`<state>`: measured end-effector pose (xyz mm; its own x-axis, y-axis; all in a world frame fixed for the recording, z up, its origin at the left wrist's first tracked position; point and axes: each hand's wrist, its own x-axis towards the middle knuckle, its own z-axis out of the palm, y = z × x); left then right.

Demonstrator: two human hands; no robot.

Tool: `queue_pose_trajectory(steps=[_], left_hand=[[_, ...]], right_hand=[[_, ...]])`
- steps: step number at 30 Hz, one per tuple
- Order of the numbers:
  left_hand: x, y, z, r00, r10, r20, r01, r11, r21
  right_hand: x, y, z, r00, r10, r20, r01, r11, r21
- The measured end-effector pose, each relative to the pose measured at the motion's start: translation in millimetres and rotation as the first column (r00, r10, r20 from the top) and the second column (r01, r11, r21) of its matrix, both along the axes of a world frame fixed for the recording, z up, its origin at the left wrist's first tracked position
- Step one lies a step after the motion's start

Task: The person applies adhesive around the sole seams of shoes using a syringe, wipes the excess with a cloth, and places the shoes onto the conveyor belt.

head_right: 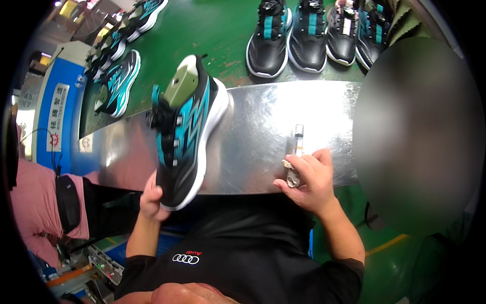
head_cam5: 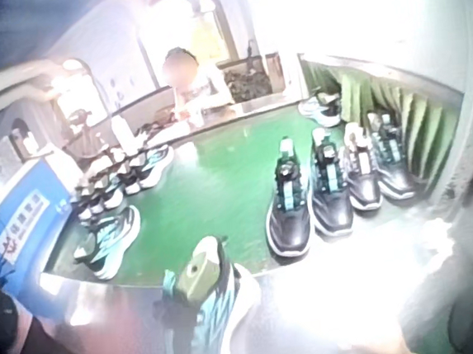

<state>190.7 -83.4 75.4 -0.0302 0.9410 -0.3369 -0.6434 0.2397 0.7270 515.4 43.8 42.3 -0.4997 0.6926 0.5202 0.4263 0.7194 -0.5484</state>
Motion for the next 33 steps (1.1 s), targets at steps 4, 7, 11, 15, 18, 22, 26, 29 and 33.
queue_pose_trajectory(steps=[4,7,11,15,18,22,26,29,33], left_hand=[[-22,105,-9,0.992,-0.08,-0.094,0.089,0.992,0.087],[-25,193,-19,0.983,-0.111,-0.149,0.123,0.99,0.074],[-17,260,-39,0.962,-0.155,-0.224,0.167,0.985,0.038],[-22,265,-40,0.826,-0.283,-0.488,0.233,0.959,-0.163],[-42,249,-28,0.634,-0.327,-0.701,0.248,0.944,-0.216],[-105,189,-25,0.822,0.04,-0.568,-0.063,0.998,-0.022],[-232,106,-53,0.837,0.538,-0.104,-0.539,0.842,0.017],[-273,93,-45,0.691,0.701,-0.173,-0.704,0.708,0.056],[-295,101,-31,0.627,0.758,-0.18,-0.759,0.646,0.079]], right_hand=[[2,1,0,0.999,-0.044,0.001,0.044,0.999,-0.027],[2,1,-3,0.998,-0.061,0.026,0.061,0.998,-0.02],[-6,2,-2,0.998,-0.057,0.036,0.058,0.998,-0.027],[-6,-2,1,0.999,-0.034,0.028,0.036,0.997,-0.072],[-2,-2,0,0.998,-0.057,0.03,0.058,0.996,-0.061],[-1,-2,-1,0.996,-0.072,0.055,0.076,0.995,-0.059],[-6,0,0,0.998,-0.038,0.055,0.041,0.997,-0.068],[-5,1,-8,0.998,-0.033,0.048,0.037,0.996,-0.087],[-8,-3,-2,0.997,-0.06,0.052,0.063,0.996,-0.057]])
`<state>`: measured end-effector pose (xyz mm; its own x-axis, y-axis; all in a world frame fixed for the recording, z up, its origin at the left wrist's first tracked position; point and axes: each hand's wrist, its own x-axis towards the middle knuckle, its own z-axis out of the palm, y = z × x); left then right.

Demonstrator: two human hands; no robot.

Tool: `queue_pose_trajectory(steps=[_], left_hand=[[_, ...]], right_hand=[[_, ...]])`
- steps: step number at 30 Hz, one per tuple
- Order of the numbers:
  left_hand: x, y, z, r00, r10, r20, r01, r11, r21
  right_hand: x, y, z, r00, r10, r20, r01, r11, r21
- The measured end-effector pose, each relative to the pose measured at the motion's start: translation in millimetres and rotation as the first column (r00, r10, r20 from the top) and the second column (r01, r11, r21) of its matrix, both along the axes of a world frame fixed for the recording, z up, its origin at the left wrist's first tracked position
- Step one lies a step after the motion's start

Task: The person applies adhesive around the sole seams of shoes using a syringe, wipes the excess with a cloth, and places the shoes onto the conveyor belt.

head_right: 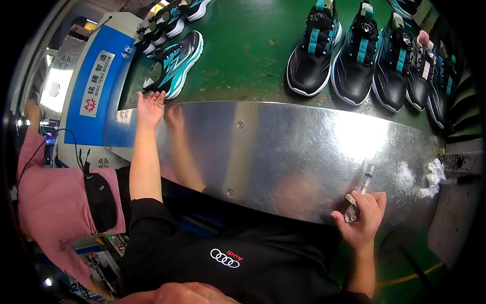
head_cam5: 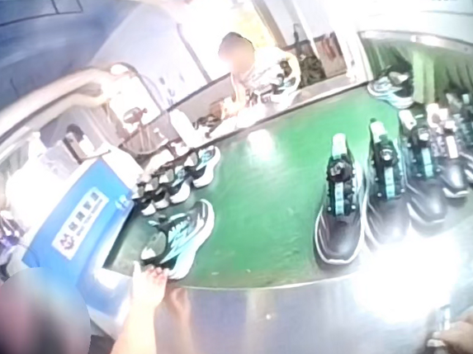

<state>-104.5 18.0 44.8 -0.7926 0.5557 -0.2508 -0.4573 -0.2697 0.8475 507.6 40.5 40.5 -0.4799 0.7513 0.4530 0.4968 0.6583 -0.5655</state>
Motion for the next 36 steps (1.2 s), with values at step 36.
queue_pose_trajectory(steps=[36], left_hand=[[304,-68,55,0.431,-0.831,-0.35,0.86,0.496,-0.118]], right_hand=[[26,-6,10,0.959,-0.13,-0.252,0.067,0.967,-0.246]])
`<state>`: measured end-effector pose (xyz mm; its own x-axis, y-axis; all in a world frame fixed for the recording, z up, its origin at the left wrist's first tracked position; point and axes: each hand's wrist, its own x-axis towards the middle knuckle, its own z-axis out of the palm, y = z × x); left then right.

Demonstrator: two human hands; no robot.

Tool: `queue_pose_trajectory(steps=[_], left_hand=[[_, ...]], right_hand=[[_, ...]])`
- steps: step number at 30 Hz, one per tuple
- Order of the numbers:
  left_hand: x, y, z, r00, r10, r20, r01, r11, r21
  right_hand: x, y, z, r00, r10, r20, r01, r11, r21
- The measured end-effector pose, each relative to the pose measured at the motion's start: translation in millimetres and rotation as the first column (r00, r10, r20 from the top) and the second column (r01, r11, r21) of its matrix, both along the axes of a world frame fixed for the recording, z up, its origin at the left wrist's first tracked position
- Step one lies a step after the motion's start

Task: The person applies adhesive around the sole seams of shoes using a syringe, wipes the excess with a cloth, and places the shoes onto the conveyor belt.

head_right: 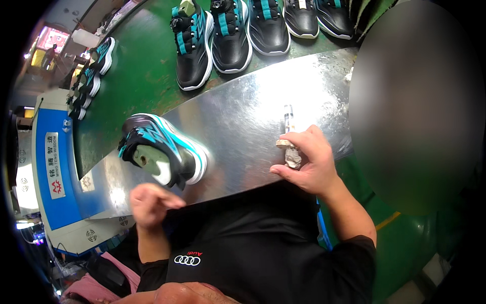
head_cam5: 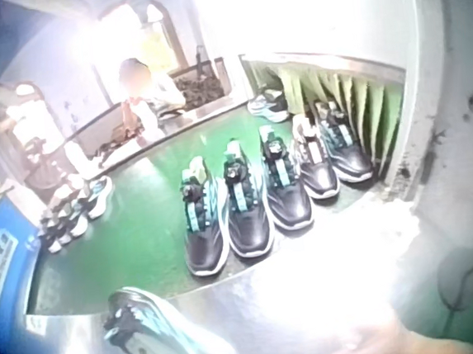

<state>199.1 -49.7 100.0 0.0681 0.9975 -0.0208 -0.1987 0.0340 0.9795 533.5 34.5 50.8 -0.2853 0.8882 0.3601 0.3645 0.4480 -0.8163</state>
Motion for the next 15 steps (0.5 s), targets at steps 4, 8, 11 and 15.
queue_pose_trajectory(steps=[4,8,11,15], left_hand=[[-90,22,-18,0.941,0.335,0.041,-0.335,0.942,-0.015],[-133,67,-48,0.79,0.579,-0.202,-0.598,0.8,-0.047],[-156,97,-55,0.814,0.455,-0.361,-0.531,0.835,-0.143],[-158,112,-46,0.859,0.25,-0.447,-0.384,0.891,-0.241]], right_hand=[[21,-7,1,0.996,-0.076,-0.04,0.074,0.995,-0.06],[35,-14,4,0.969,-0.165,-0.185,0.117,0.962,-0.246],[42,-15,8,0.953,-0.205,-0.224,0.125,0.937,-0.327],[38,-18,16,0.993,-0.114,0.005,0.114,0.983,-0.142]])
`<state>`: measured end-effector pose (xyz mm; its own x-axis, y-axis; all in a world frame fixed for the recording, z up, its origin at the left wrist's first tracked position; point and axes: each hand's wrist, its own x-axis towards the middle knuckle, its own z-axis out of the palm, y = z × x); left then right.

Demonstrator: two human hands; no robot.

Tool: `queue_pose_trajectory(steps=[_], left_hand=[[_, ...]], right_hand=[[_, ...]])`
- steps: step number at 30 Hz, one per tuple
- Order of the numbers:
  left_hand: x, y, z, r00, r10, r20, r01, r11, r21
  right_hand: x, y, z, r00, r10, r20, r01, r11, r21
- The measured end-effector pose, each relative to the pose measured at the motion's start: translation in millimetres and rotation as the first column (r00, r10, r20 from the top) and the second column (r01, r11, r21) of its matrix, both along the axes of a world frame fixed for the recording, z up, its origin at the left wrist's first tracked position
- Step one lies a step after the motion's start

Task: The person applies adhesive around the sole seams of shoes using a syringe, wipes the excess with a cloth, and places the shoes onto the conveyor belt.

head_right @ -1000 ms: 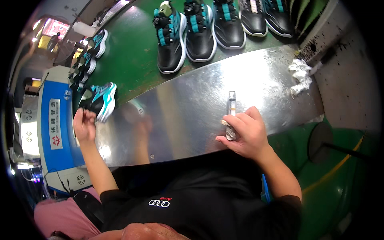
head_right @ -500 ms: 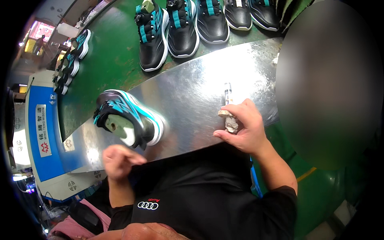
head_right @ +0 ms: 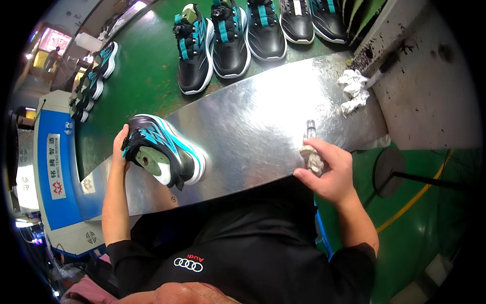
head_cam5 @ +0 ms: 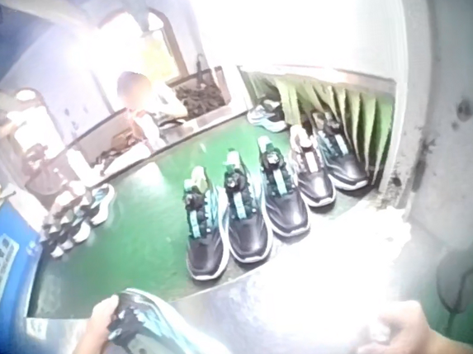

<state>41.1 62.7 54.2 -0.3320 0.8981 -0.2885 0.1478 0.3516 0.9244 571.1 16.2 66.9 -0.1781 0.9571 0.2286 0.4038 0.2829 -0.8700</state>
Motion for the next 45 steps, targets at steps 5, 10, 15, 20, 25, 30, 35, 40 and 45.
queue_pose_trajectory(steps=[5,10,15,20,25,30,35,40,45], left_hand=[[75,11,38,0.921,-0.016,0.39,-0.1,0.956,0.275],[132,5,75,0.863,-0.295,0.411,-0.022,0.791,0.612],[130,-11,55,0.72,-0.39,0.574,-0.084,0.773,0.629],[125,-30,50,0.68,-0.41,0.608,-0.063,0.794,0.605],[121,-36,44,0.717,-0.527,0.457,0.02,0.671,0.741],[126,-35,42,0.733,-0.572,0.367,0.042,0.578,0.815],[126,-41,44,0.737,-0.597,0.317,0.074,0.538,0.84],[123,-43,47,0.76,-0.59,0.27,0.132,0.548,0.826],[123,-43,47,0.768,-0.589,0.252,0.139,0.537,0.832]], right_hand=[[-10,-5,5,0.999,0.046,-0.017,-0.045,0.999,0.02],[-20,6,15,0.981,0.162,-0.107,-0.155,0.985,0.071],[-50,25,45,0.871,0.414,-0.264,-0.399,0.91,0.111],[-92,39,75,0.438,0.568,-0.697,-0.696,0.705,0.137],[-144,41,101,0.145,0.596,-0.79,-0.805,0.535,0.256],[-175,48,117,0.212,0.7,-0.682,-0.838,0.489,0.241],[-178,43,124,0.167,0.593,-0.788,-0.863,0.474,0.174],[-178,38,128,0.223,0.563,-0.796,-0.855,0.505,0.117],[-178,38,129,0.263,0.531,-0.806,-0.851,0.522,0.066]])
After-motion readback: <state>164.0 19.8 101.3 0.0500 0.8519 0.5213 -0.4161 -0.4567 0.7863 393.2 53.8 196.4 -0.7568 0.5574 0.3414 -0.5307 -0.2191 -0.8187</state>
